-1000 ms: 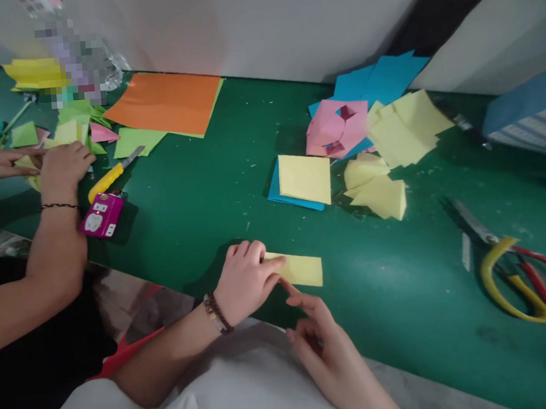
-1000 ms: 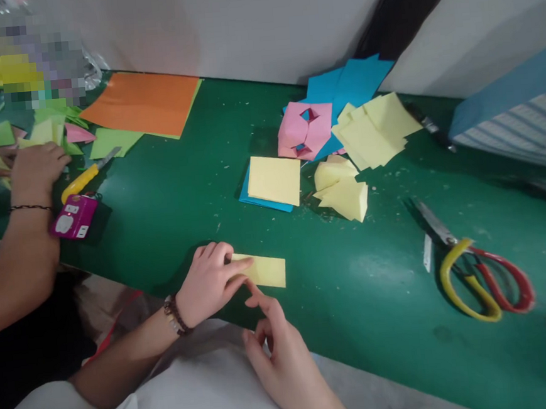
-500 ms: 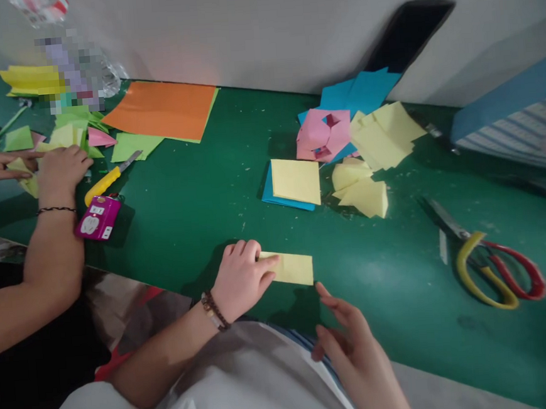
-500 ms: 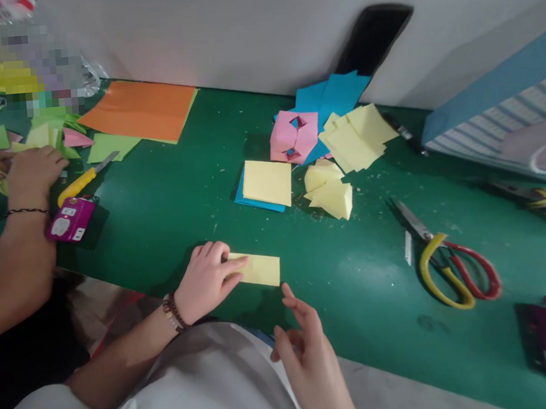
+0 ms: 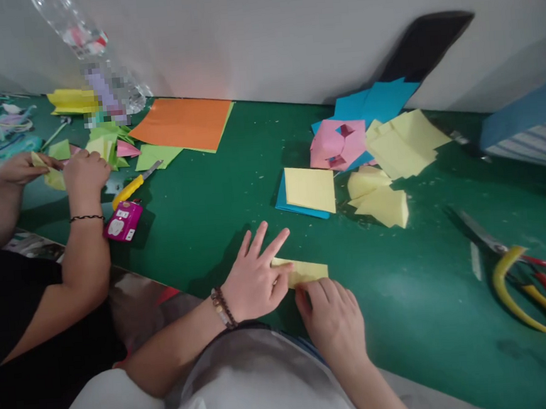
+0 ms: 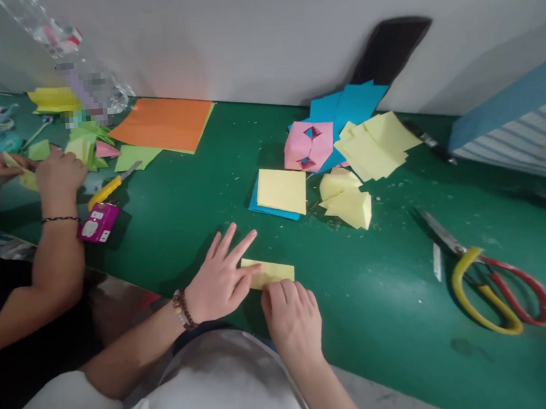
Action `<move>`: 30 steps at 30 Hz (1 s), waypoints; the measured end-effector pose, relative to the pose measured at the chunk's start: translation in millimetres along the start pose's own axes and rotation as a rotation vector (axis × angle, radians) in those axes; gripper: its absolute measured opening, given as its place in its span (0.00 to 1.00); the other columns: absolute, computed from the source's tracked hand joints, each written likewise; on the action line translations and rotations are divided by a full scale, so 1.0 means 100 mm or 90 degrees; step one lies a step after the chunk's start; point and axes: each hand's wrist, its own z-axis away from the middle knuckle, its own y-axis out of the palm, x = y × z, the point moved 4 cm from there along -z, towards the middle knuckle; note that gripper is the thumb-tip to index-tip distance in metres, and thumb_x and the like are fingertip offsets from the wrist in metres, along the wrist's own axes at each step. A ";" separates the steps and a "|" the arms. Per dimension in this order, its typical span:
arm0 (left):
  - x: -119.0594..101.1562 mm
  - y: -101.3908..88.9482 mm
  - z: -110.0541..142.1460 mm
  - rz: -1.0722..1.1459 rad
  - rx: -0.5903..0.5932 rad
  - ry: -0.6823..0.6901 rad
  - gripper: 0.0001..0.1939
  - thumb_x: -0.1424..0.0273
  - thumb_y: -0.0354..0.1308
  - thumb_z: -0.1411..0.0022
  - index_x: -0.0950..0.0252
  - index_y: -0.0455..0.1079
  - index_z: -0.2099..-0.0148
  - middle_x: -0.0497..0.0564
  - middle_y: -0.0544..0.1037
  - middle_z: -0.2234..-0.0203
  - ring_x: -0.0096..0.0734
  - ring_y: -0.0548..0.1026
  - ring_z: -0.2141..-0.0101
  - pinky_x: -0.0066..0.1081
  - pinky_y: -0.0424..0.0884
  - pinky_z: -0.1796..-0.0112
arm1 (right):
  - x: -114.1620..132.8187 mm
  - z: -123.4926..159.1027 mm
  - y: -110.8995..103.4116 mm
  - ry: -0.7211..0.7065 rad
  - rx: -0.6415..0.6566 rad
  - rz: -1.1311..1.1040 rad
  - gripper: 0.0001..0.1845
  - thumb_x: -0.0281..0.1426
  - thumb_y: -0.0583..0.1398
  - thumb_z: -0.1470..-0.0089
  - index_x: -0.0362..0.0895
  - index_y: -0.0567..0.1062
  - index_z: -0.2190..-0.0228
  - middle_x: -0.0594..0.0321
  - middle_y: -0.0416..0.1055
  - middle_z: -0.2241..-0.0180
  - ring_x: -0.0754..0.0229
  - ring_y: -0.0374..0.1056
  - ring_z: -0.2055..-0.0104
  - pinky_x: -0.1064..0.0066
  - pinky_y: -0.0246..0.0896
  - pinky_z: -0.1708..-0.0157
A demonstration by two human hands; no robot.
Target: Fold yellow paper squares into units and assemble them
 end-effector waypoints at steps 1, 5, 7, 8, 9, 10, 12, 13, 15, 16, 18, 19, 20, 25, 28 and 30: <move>0.01 0.00 0.00 0.008 0.011 0.001 0.18 0.69 0.47 0.33 0.55 0.75 0.49 0.46 0.48 0.32 0.56 0.40 0.33 0.61 0.48 0.39 | 0.04 -0.01 0.00 -0.009 -0.006 0.000 0.15 0.29 0.52 0.38 0.45 0.67 0.77 0.63 0.61 0.79 0.59 0.57 0.73 0.67 0.48 0.72; 0.06 0.00 -0.01 0.039 0.047 -0.002 0.22 0.70 0.42 0.32 0.50 0.72 0.45 0.43 0.45 0.31 0.54 0.38 0.33 0.59 0.45 0.38 | 0.16 -0.03 0.04 -0.026 -0.017 -0.019 0.17 0.30 0.52 0.37 0.45 0.66 0.78 0.63 0.60 0.79 0.58 0.55 0.74 0.66 0.47 0.72; 0.08 0.01 -0.01 0.051 0.058 -0.003 0.23 0.71 0.40 0.32 0.50 0.71 0.45 0.43 0.44 0.31 0.53 0.38 0.33 0.59 0.44 0.37 | 0.23 -0.05 0.07 -0.029 -0.021 -0.037 0.16 0.29 0.52 0.37 0.44 0.67 0.77 0.63 0.61 0.79 0.59 0.56 0.74 0.66 0.47 0.71; 0.09 0.01 -0.01 0.055 0.063 -0.005 0.23 0.70 0.39 0.31 0.50 0.71 0.45 0.42 0.44 0.31 0.52 0.38 0.32 0.59 0.44 0.37 | 0.27 -0.07 0.09 -0.031 -0.024 -0.047 0.15 0.29 0.52 0.37 0.44 0.68 0.76 0.63 0.62 0.79 0.59 0.56 0.74 0.66 0.47 0.71; 0.09 0.01 -0.01 0.058 0.066 -0.007 0.23 0.70 0.39 0.31 0.50 0.71 0.44 0.42 0.43 0.31 0.52 0.38 0.32 0.59 0.44 0.37 | 0.31 -0.08 0.11 -0.033 -0.026 -0.057 0.14 0.29 0.52 0.37 0.43 0.69 0.75 0.63 0.62 0.79 0.59 0.57 0.74 0.66 0.47 0.71; 0.10 0.01 -0.01 0.060 0.069 -0.008 0.23 0.70 0.38 0.31 0.50 0.71 0.44 0.42 0.43 0.31 0.52 0.37 0.32 0.59 0.44 0.37 | 0.36 -0.09 0.12 -0.035 -0.029 -0.067 0.14 0.29 0.52 0.37 0.43 0.70 0.74 0.63 0.63 0.79 0.58 0.57 0.74 0.66 0.47 0.71; 0.11 0.02 -0.01 0.062 0.073 -0.010 0.24 0.70 0.38 0.31 0.50 0.71 0.44 0.42 0.43 0.31 0.52 0.37 0.32 0.59 0.44 0.37 | 0.42 -0.10 0.12 -0.040 -0.032 -0.096 0.14 0.28 0.52 0.37 0.43 0.70 0.74 0.63 0.64 0.79 0.59 0.57 0.74 0.66 0.47 0.72; 0.12 0.03 0.00 0.063 0.073 -0.010 0.24 0.70 0.38 0.31 0.51 0.70 0.44 0.42 0.43 0.31 0.52 0.37 0.32 0.59 0.44 0.37 | 0.44 -0.10 0.10 -0.046 -0.029 -0.120 0.14 0.27 0.52 0.37 0.43 0.70 0.74 0.63 0.64 0.79 0.59 0.57 0.74 0.66 0.47 0.72; 0.12 0.04 0.00 0.067 0.072 -0.013 0.24 0.71 0.38 0.31 0.51 0.71 0.44 0.44 0.44 0.31 0.52 0.37 0.32 0.59 0.43 0.37 | 0.39 -0.09 0.03 -0.055 -0.024 -0.175 0.13 0.26 0.53 0.38 0.44 0.70 0.74 0.63 0.66 0.78 0.60 0.59 0.74 0.67 0.48 0.71; 0.12 0.04 0.00 0.068 0.070 -0.016 0.23 0.71 0.39 0.31 0.51 0.71 0.44 0.45 0.45 0.31 0.52 0.36 0.32 0.58 0.43 0.37 | 0.33 -0.08 -0.01 -0.052 -0.027 -0.194 0.11 0.26 0.54 0.39 0.44 0.71 0.74 0.64 0.67 0.77 0.61 0.60 0.73 0.68 0.49 0.70; 0.12 0.06 0.00 0.066 0.056 -0.019 0.21 0.69 0.42 0.31 0.52 0.72 0.45 0.47 0.47 0.32 0.52 0.36 0.32 0.59 0.43 0.38 | 0.13 -0.05 -0.10 -0.009 -0.058 -0.179 0.05 0.28 0.57 0.40 0.44 0.72 0.68 0.63 0.71 0.73 0.61 0.64 0.69 0.68 0.51 0.67; 0.12 0.07 0.00 0.061 0.046 -0.016 0.19 0.67 0.45 0.31 0.52 0.73 0.46 0.49 0.48 0.32 0.53 0.36 0.32 0.60 0.43 0.38 | 0.01 -0.03 -0.13 0.031 -0.072 -0.132 0.04 0.30 0.58 0.40 0.44 0.72 0.67 0.62 0.72 0.72 0.60 0.64 0.68 0.68 0.51 0.67; 0.11 0.08 0.00 0.054 0.035 -0.009 0.17 0.65 0.48 0.32 0.53 0.73 0.47 0.51 0.50 0.32 0.53 0.36 0.32 0.60 0.43 0.38 | -0.10 -0.01 -0.15 0.056 -0.085 -0.088 0.06 0.32 0.58 0.40 0.44 0.72 0.67 0.62 0.71 0.74 0.59 0.64 0.69 0.67 0.50 0.68; 0.12 0.17 0.01 0.023 0.004 0.044 0.16 0.61 0.58 0.37 0.58 0.74 0.48 0.53 0.57 0.35 0.52 0.41 0.33 0.61 0.43 0.38 | -0.35 0.09 -0.05 0.082 -0.006 0.016 0.19 0.45 0.52 0.38 0.44 0.73 0.63 0.57 0.72 0.71 0.54 0.65 0.67 0.65 0.50 0.68; 0.13 0.21 0.02 0.029 -0.007 0.075 0.15 0.62 0.56 0.35 0.57 0.73 0.48 0.52 0.65 0.39 0.47 0.49 0.34 0.58 0.44 0.37 | -0.45 0.13 -0.06 0.118 -0.025 0.028 0.23 0.46 0.51 0.38 0.41 0.73 0.57 0.53 0.72 0.67 0.52 0.66 0.65 0.64 0.52 0.68; 0.12 0.21 0.03 0.041 -0.020 0.097 0.13 0.64 0.55 0.34 0.55 0.72 0.48 0.50 0.71 0.45 0.43 0.55 0.36 0.55 0.45 0.37 | -0.51 0.14 -0.11 0.115 -0.041 0.018 0.25 0.47 0.51 0.38 0.39 0.73 0.54 0.52 0.72 0.66 0.51 0.67 0.65 0.64 0.53 0.68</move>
